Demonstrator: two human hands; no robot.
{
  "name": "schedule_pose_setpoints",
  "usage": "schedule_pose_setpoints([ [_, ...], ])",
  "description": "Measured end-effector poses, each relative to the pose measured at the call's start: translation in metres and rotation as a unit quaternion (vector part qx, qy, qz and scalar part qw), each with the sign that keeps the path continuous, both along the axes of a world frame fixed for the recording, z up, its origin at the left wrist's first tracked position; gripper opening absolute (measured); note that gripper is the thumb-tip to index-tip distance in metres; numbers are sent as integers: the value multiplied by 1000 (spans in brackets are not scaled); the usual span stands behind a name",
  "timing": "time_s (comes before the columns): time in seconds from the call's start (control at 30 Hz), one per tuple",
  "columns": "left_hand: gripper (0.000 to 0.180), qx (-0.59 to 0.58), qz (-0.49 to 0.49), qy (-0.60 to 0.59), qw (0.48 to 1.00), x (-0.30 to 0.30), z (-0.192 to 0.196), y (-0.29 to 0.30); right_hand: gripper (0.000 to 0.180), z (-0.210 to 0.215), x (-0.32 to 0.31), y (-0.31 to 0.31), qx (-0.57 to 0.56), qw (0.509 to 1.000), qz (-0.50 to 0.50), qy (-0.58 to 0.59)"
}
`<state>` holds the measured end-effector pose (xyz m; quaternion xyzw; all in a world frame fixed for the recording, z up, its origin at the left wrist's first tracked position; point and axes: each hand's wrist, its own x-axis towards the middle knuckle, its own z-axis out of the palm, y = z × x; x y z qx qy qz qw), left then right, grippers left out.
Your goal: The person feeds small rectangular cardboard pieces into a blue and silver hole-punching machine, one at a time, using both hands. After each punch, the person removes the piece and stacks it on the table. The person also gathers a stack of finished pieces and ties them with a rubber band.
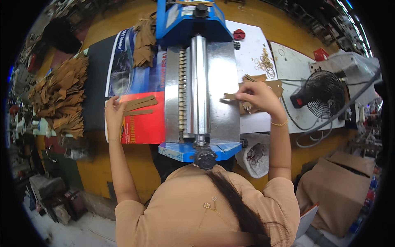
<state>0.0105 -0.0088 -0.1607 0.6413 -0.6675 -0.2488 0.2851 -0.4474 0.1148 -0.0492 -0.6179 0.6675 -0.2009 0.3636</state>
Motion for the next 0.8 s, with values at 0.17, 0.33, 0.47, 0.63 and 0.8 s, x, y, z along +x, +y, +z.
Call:
schedule_pose_setpoints([
  [0.17,31,154,-213,197,944,-99,33,29,20,1,31,-24,4,999,35,25],
  [0.33,30,151,-288,177,929,-148,51,38,20,-3,53,-36,13,998,60,6],
  [0.47,29,183,-273,182,927,-156,52,36,16,-4,54,-34,4,998,70,-4],
  [0.63,20,241,-255,272,896,-152,48,29,17,3,40,-26,37,998,34,-34],
  [0.8,17,326,-207,405,828,-137,47,22,16,-4,8,-11,15,998,-3,-53],
])
